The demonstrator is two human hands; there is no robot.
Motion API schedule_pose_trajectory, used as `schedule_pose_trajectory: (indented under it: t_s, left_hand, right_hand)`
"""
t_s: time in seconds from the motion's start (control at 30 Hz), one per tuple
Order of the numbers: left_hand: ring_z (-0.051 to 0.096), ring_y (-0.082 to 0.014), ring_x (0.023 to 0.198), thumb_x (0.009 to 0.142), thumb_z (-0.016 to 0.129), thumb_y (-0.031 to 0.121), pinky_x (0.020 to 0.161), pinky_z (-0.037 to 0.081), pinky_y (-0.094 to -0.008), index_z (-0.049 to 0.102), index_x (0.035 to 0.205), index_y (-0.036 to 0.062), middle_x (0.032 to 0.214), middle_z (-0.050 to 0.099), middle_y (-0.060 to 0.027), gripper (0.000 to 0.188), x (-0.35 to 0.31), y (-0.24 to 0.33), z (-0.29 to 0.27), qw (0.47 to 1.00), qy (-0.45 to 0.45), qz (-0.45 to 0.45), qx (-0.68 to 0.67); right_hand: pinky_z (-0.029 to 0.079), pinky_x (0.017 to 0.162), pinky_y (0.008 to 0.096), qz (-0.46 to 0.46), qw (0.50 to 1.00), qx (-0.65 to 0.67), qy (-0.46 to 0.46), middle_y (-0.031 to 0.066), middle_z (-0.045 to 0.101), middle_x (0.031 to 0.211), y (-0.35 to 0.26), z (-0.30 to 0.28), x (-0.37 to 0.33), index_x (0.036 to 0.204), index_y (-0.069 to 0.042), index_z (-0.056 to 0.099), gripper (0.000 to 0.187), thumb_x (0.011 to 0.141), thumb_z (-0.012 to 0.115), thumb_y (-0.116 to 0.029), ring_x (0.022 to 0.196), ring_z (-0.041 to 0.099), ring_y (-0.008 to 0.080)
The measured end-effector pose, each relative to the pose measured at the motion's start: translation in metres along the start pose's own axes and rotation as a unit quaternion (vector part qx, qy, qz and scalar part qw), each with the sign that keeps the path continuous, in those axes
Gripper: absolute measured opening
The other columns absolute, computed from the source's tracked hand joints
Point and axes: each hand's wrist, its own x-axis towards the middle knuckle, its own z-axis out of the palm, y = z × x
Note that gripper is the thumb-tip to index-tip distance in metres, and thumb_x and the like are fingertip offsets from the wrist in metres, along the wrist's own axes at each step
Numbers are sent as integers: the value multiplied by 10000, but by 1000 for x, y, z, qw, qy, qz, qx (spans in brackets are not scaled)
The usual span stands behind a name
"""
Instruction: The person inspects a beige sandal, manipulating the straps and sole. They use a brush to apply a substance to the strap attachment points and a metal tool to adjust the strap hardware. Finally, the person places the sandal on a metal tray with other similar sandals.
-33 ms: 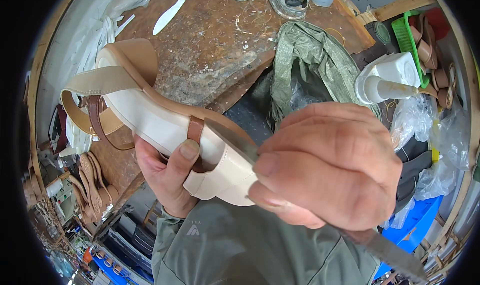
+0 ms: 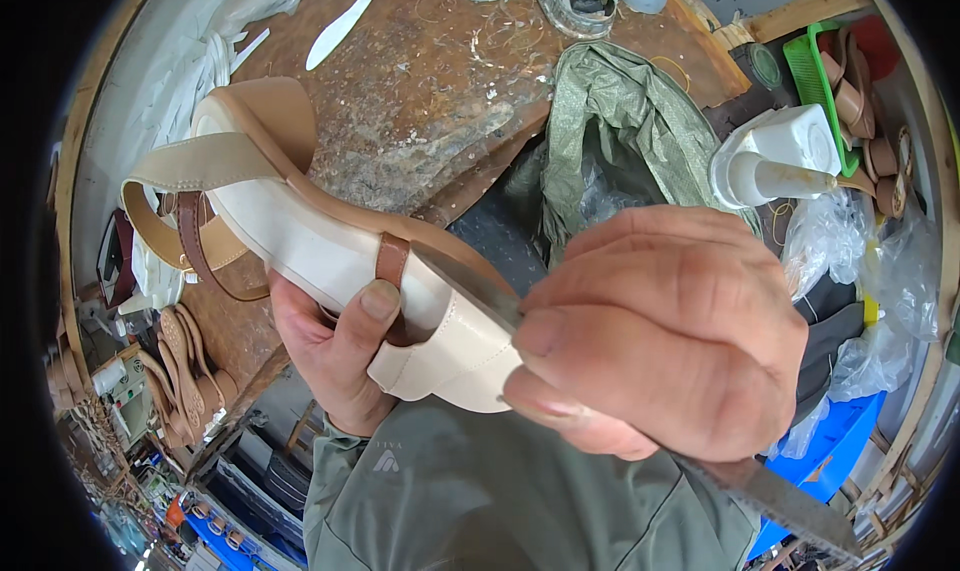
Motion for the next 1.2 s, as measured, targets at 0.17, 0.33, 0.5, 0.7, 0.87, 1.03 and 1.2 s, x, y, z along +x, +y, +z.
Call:
schedule_pose_trajectory:
  t_s: [0.17, 0.33, 0.5, 0.7, 0.87, 1.03, 1.2]
  left_hand:
    - [620, -191, 903, 764, 658, -21, 812, 503, -323, 240, 1269, -25, 1001, 602, -152, 656, 0, 2, 2, 1000, -9, 2, 9]
    - [620, -198, 912, 761, 652, -33, 815, 506, -332, 223, 1280, -21, 1018, 592, -159, 674, -1, 6, 1, 999, -14, -17, 23]
    - [616, -209, 923, 761, 639, -44, 820, 504, -333, 189, 1304, -32, 1076, 557, -175, 706, -4, 2, 3, 1000, 18, 6, 16]
    - [609, -239, 963, 762, 622, -55, 842, 503, -347, 134, 1316, -52, 1120, 512, -215, 739, -5, 4, 2, 997, -15, 42, 65]
    - [607, -248, 969, 758, 623, -57, 843, 505, -353, 131, 1308, -55, 1118, 511, -221, 738, -6, 3, 2, 994, -11, 65, 84]
    - [607, -238, 958, 759, 622, -53, 840, 514, -357, 163, 1299, -50, 1110, 516, -210, 709, -6, 6, 1, 998, -22, 31, 59]
    - [609, -227, 940, 763, 622, -44, 839, 518, -356, 198, 1290, -48, 1100, 526, -203, 677, -5, 10, 3, 1000, -13, -10, 26]
  right_hand:
    - [503, 425, 306, 0, 999, 36, -27, 132, 565, 766, 0, -3, 3, 955, 14, 491, 238, 894, 570, -202, 525, 589, 181]
    - [503, 431, 303, 14, 1000, 18, -10, 127, 571, 776, -3, 0, 2, 971, 2, 490, 235, 894, 569, -206, 520, 590, 184]
    - [495, 433, 293, 28, 999, 16, 2, 122, 575, 771, -7, -2, -1, 974, -9, 495, 229, 893, 572, -209, 515, 584, 184]
    - [500, 458, 310, 34, 999, -9, 4, 112, 581, 769, -12, 1, 2, 927, -24, 518, 212, 885, 586, -220, 536, 589, 186]
    - [500, 460, 311, 38, 999, -11, 3, 109, 585, 771, -15, -1, 4, 890, -22, 532, 212, 880, 592, -224, 544, 593, 191]
    - [506, 443, 303, 16, 1000, 12, 2, 115, 569, 758, -11, -1, 7, 935, -8, 514, 205, 888, 576, -198, 535, 593, 186]
    - [509, 422, 292, -12, 999, 34, 28, 126, 557, 775, -7, -1, 1, 1013, 3, 469, 233, 892, 559, -176, 507, 588, 177]
